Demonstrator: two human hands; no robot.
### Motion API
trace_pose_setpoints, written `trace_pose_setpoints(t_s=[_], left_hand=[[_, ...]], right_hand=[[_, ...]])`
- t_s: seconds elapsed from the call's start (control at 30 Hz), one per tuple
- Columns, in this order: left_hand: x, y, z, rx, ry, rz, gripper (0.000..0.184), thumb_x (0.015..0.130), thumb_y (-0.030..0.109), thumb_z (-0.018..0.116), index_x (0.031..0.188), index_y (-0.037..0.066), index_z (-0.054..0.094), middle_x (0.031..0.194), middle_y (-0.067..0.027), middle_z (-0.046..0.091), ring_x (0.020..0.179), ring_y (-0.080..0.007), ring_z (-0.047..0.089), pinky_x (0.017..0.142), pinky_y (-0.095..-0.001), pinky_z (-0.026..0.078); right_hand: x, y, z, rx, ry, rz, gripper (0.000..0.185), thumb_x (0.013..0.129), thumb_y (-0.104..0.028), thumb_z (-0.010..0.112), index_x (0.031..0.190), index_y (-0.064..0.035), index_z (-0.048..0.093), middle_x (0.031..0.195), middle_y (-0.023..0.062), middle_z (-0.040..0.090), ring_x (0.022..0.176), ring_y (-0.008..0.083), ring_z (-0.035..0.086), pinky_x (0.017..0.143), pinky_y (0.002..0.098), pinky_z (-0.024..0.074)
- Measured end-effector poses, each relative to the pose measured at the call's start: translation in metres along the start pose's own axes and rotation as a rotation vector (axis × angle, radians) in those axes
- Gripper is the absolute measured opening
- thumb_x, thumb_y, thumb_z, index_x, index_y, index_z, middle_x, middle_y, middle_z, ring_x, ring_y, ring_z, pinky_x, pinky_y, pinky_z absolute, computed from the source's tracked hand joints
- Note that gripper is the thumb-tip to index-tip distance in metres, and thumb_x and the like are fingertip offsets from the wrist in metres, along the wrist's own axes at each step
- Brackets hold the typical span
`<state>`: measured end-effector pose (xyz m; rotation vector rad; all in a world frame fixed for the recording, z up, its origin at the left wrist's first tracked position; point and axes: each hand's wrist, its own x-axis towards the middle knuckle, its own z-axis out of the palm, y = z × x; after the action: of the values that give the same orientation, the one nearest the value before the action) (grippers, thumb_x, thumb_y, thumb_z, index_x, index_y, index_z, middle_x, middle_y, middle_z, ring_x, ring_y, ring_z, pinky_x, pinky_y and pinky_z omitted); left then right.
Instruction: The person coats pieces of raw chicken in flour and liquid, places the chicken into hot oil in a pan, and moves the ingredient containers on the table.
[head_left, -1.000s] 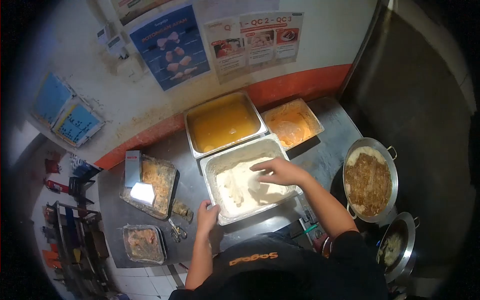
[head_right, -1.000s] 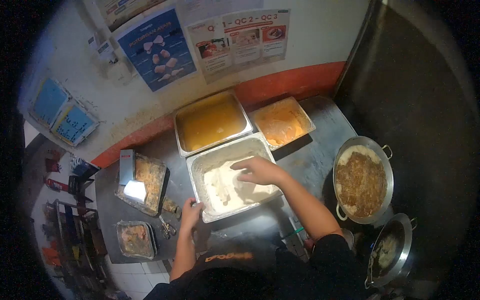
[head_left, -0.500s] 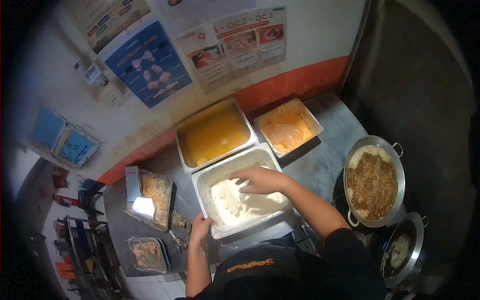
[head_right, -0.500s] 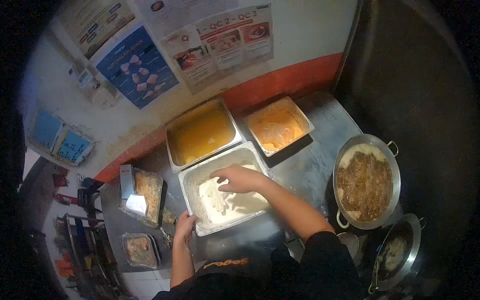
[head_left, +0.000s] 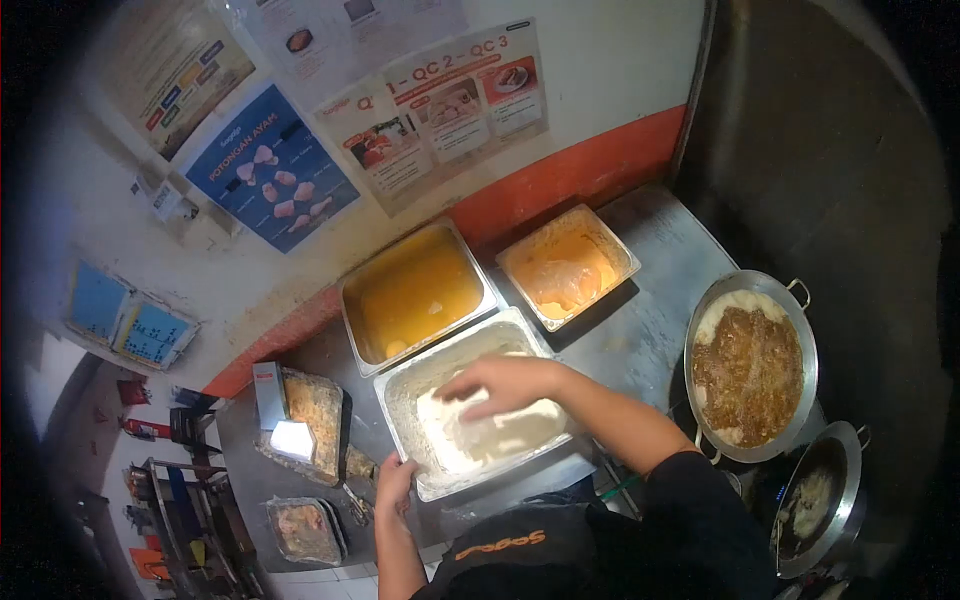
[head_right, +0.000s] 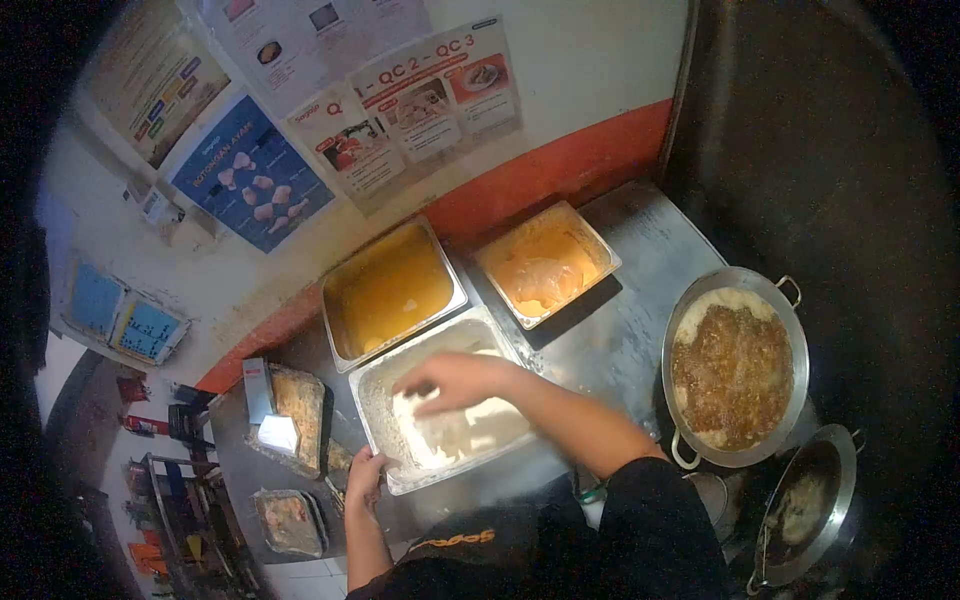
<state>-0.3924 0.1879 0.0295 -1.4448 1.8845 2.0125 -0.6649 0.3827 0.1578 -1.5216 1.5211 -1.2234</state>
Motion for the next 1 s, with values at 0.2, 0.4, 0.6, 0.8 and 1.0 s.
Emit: trace_pose_setpoints(t_s=[0.2,0.4,0.6,0.8,1.0], left_hand=[[-0.005,-0.009,0.004,-0.089,-0.031,0.121,0.032,0.070,-0.001,0.049,0.100,-0.003,0.057,0.090,-0.0099,0.063,0.075,-0.0170,0.060,0.068,-0.0277,0.046],[-0.046,-0.008,0.011,-0.140,0.018,0.110,0.038,0.067,-0.006,0.048,0.104,-0.008,0.056,0.097,-0.0137,0.063,0.084,-0.0207,0.062,0.075,-0.0288,0.047],[-0.079,-0.008,-0.002,-0.143,0.010,0.073,0.040,0.065,-0.008,0.047,0.104,-0.009,0.056,0.097,-0.0145,0.064,0.084,-0.0215,0.063,0.076,-0.0298,0.048],[-0.080,-0.003,0.008,-0.171,-0.063,0.078,0.037,0.066,-0.008,0.050,0.103,-0.008,0.058,0.094,-0.0136,0.065,0.080,-0.0198,0.063,0.074,-0.0280,0.048],[-0.063,0.022,0.047,-0.085,-0.208,0.011,0.040,0.066,-0.008,0.055,0.105,-0.006,0.058,0.096,-0.0104,0.065,0.080,-0.0174,0.062,0.073,-0.0276,0.048]], right_hand=[[-0.050,0.155,-0.088,0.105,1.687,0.657,0.023,0.075,-0.014,0.060,0.093,0.0000,0.061,0.084,0.0145,0.063,0.075,0.0220,0.061,0.066,0.0312,0.0494],[-0.112,0.330,-0.086,0.758,1.337,1.103,0.059,0.076,-0.016,0.065,0.126,0.0031,0.038,0.121,0.0155,0.049,0.095,0.0405,0.056,0.073,0.0558,0.0478],[-0.090,0.372,-0.078,1.192,1.637,0.479,0.050,0.077,-0.005,0.060,0.122,0.0060,0.040,0.121,0.0206,0.047,0.098,0.0409,0.057,0.067,0.0570,0.0523],[-0.089,0.293,-0.148,0.438,1.711,0.986,0.028,0.069,-0.004,0.061,0.095,0.0067,0.061,0.097,0.0205,0.062,0.086,0.0318,0.064,0.070,0.0398,0.0559],[-0.117,0.187,-0.200,0.229,1.737,0.956,0.023,0.065,-0.003,0.061,0.085,0.0095,0.061,0.078,0.0156,0.063,0.057,0.0258,0.064,0.042,0.0377,0.0533]])
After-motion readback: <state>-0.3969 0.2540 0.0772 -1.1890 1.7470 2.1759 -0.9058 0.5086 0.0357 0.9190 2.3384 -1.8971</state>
